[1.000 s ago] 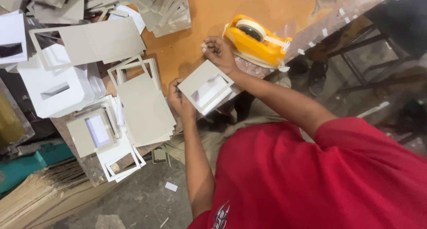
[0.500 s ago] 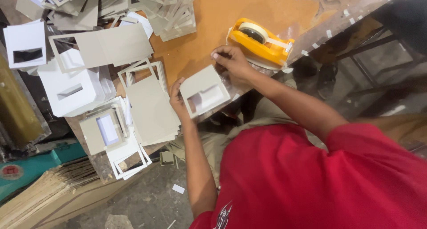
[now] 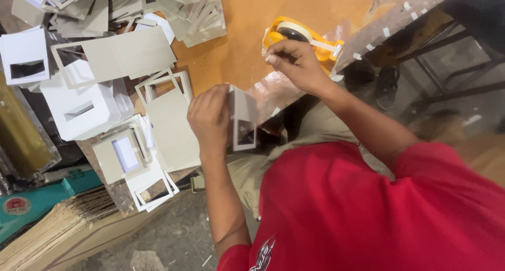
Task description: The person assembles white picture frames by hand, inserting backing pieces and securing them with clear tape. The person handles multiple frames one at a time, aligning parts and applying tape to the edges.
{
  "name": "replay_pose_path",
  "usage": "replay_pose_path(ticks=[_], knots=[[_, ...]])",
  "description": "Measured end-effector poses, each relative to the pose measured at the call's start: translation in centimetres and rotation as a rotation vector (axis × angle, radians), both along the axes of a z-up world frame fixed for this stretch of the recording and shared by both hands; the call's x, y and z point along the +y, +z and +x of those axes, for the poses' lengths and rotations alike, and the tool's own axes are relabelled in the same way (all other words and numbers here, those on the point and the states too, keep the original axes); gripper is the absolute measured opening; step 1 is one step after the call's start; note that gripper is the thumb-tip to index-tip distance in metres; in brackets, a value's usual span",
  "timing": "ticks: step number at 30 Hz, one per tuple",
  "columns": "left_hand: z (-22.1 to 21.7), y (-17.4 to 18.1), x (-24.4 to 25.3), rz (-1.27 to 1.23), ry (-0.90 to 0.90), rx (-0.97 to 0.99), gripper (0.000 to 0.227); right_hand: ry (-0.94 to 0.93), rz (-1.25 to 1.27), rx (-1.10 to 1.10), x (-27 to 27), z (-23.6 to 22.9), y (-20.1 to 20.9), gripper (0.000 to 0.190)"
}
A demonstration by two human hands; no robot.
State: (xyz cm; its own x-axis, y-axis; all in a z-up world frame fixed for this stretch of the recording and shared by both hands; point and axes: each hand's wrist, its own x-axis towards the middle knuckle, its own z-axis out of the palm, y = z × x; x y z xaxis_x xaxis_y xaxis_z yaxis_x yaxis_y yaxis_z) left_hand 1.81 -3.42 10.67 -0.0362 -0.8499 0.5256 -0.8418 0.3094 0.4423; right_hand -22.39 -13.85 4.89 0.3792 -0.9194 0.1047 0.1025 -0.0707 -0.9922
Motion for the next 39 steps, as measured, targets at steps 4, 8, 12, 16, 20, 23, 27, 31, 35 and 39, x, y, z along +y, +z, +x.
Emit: replay_pose_path(ticks=[4,8,12,16,20,23,27,31,35,39], knots=[[-1.3,0.9,-0.7,0.004,-0.110,-0.253,0.025,0.011,-0.003,0.130,1.1,-0.5,1.0,0.018],[-2.4,-0.3,-1.0,-0.009,-0.150,-0.381,0.026,0.145,-0.011,0.025,1.6,-0.9,1.6,0.065],[-2.9,-2.1,-0.8,-0.002,-0.168,-0.380,0.028,0.114,0.116,0.033,1.8,-0.7,1.6,0.066],[-2.8,-3.2,-0.4,-0.033,-0.149,-0.325,0.026,0.084,0.125,-0.031,1.5,-0.7,1.1,0.062],[-2.6,-3.6,0.0,-0.026,-0.128,-0.303,0.027,0.052,0.127,-0.008,1.4,-0.5,0.5,0.061],[-2.5,-3.8,0.0,-0.024,-0.119,-0.278,0.026,0.063,0.116,-0.026,1.5,-0.3,0.2,0.059],[-2.4,-4.2,0.2,-0.019,-0.112,-0.252,0.028,0.088,0.152,-0.059,1.8,-0.1,-0.5,0.058],[-2.4,-4.3,0.5,-0.027,-0.094,-0.238,0.029,0.072,0.162,-0.052,1.8,0.2,-0.8,0.057],[-2.5,-4.3,0.5,-0.036,-0.074,-0.242,0.031,0.054,0.170,-0.065,2.2,0.6,-0.7,0.056],[-2.5,-4.2,0.8,-0.007,-0.067,-0.273,0.030,0.110,0.131,-0.001,2.4,0.6,-0.5,0.057]])
